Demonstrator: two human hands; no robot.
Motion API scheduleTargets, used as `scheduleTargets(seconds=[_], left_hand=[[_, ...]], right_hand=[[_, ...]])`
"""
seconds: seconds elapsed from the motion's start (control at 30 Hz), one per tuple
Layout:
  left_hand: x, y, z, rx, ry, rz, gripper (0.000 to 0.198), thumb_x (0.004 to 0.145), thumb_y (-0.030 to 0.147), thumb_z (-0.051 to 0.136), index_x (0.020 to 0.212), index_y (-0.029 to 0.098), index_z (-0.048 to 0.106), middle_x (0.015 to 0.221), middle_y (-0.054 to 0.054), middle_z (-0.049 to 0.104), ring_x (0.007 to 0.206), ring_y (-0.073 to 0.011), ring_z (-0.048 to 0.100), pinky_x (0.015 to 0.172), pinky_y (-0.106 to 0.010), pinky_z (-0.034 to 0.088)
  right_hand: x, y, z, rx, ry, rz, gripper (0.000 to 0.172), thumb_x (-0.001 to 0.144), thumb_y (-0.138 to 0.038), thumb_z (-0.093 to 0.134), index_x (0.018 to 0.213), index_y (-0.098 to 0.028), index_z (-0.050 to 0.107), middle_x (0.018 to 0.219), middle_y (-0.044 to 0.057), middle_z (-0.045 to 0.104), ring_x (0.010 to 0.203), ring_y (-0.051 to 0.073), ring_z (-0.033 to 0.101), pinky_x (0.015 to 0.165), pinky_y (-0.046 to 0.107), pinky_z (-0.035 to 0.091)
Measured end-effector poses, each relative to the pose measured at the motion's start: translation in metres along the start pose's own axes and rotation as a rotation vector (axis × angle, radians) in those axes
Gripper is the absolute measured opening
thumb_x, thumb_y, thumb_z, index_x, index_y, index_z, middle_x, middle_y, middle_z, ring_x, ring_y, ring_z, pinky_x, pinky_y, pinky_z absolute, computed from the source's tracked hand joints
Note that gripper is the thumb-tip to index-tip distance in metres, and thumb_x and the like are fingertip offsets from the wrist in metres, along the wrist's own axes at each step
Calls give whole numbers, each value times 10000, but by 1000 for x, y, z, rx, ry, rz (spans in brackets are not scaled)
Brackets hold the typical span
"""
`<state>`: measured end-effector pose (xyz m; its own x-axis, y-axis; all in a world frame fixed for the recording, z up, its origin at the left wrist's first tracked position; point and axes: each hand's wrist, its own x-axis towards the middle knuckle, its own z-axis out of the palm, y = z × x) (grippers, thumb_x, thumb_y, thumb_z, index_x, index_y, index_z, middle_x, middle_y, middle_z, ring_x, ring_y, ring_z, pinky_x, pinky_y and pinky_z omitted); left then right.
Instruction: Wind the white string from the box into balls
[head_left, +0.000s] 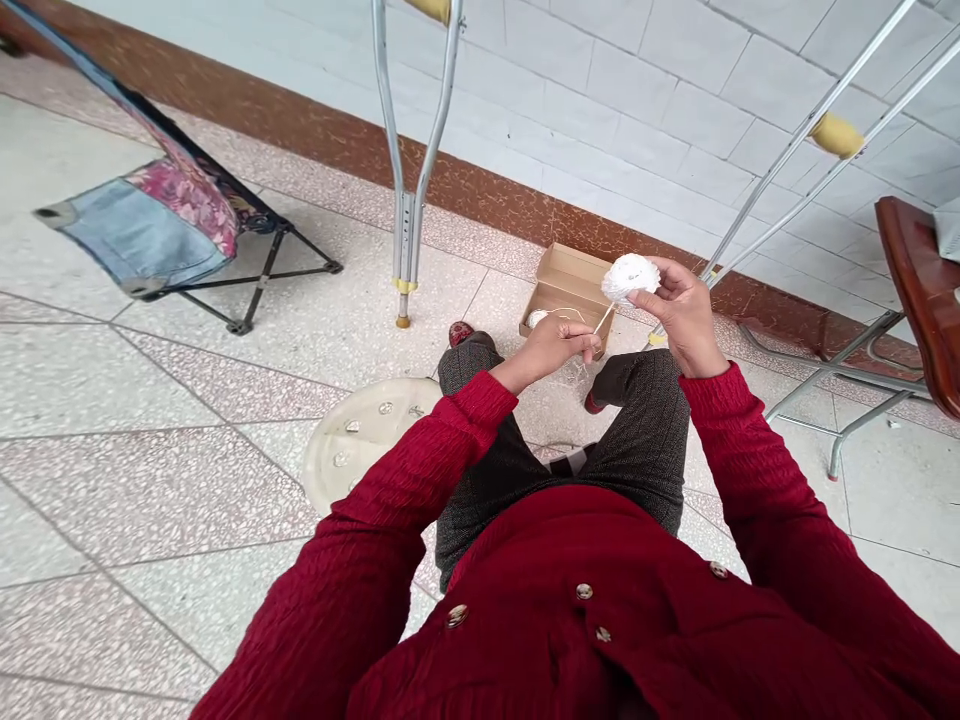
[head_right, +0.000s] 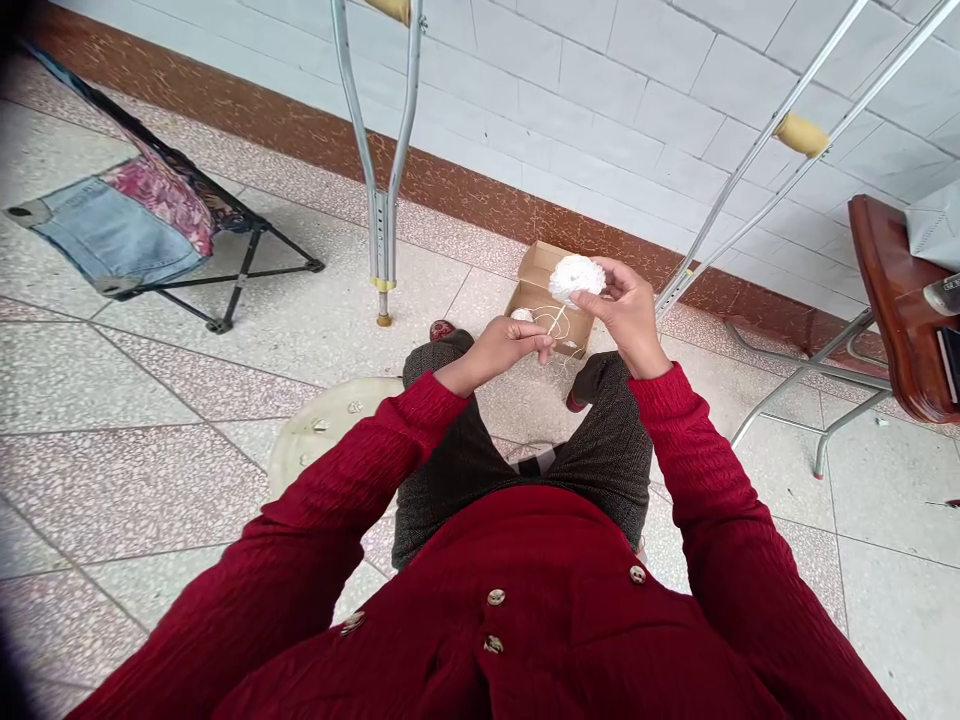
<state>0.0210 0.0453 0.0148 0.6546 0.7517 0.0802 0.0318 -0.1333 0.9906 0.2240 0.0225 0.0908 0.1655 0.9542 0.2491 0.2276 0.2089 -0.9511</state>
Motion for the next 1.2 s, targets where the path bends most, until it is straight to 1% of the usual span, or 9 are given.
scheduleTargets(seconds=[0.13, 0.23, 0.4, 0.5, 0.6, 0.77, 0.93, 1.07, 1.2], left_hand=[[-7, 11, -4, 179, -136, 28, 363, 930, 325, 572, 625, 158, 678, 680, -16, 682, 682, -132, 599, 721, -278, 421], [-7, 32, -8, 338, -174, 77, 315, 908, 253, 587, 618, 160, 666, 630, 4, 643, 611, -113, 540, 667, -271, 377], [4, 43, -31, 557, -26, 121, 241, 882, 200, 595, 668, 169, 702, 620, 9, 629, 600, -122, 520, 658, -274, 365], [9, 34, -43, 630, 44, 175, 201, 875, 227, 617, 717, 188, 734, 658, -3, 663, 678, -148, 574, 710, -282, 396], [11, 23, -44, 560, 69, 163, 196, 890, 282, 617, 793, 188, 759, 714, -15, 700, 724, -159, 613, 719, -279, 419], [9, 5, -37, 378, 66, 57, 262, 892, 316, 595, 768, 153, 758, 680, -9, 694, 673, -142, 604, 676, -263, 424], [1, -3, -32, 244, -40, 39, 280, 886, 313, 593, 715, 161, 754, 698, -21, 707, 663, -136, 596, 701, -269, 437], [-4, 10, -25, 212, -154, 43, 271, 884, 303, 612, 703, 164, 759, 680, -21, 694, 646, -133, 577, 708, -279, 431], [-6, 22, -27, 227, -205, 45, 239, 872, 272, 624, 709, 165, 763, 687, -16, 698, 631, -130, 572, 692, -281, 415]], right_hand=[[11, 33, -3, -236, 75, -64, 497, 678, -322, 827, 1141, -223, 678, 1147, 78, 696, 1015, 253, 655, 974, 466, 523], [4, 58, 6, -320, 42, -3, 508, 630, -313, 831, 1105, -212, 682, 1116, 85, 698, 984, 255, 647, 945, 463, 525], [-31, 66, 21, 61, -308, 305, 459, 592, -298, 841, 1022, -224, 698, 956, 31, 726, 944, 235, 673, 925, 437, 540], [-47, 53, 18, 295, -487, 501, 470, 641, -292, 833, 1086, -240, 694, 1032, 31, 737, 995, 233, 687, 947, 435, 549], [-49, 39, 11, 455, -549, 588, 543, 653, -305, 844, 1166, -255, 671, 1126, 48, 736, 1069, 258, 685, 957, 463, 563], [-35, 14, 5, 503, -405, 400, 625, 650, -384, 861, 1221, -277, 630, 1246, 55, 706, 1212, 289, 632, 1012, 490, 550], [-16, -9, 6, 192, -147, 123, 528, 695, -407, 836, 1151, -288, 597, 1239, 36, 676, 1190, 262, 622, 1032, 464, 530], [-4, -2, 10, -199, 93, -131, 480, 711, -303, 816, 1125, -283, 574, 1223, 63, 619, 1142, 252, 575, 1029, 435, 515], [-4, 21, 10, -586, -57, -106, 478, 629, -187, 807, 1073, -277, 652, 1189, 89, 591, 1117, 312, 547, 1057, 524, 450]])
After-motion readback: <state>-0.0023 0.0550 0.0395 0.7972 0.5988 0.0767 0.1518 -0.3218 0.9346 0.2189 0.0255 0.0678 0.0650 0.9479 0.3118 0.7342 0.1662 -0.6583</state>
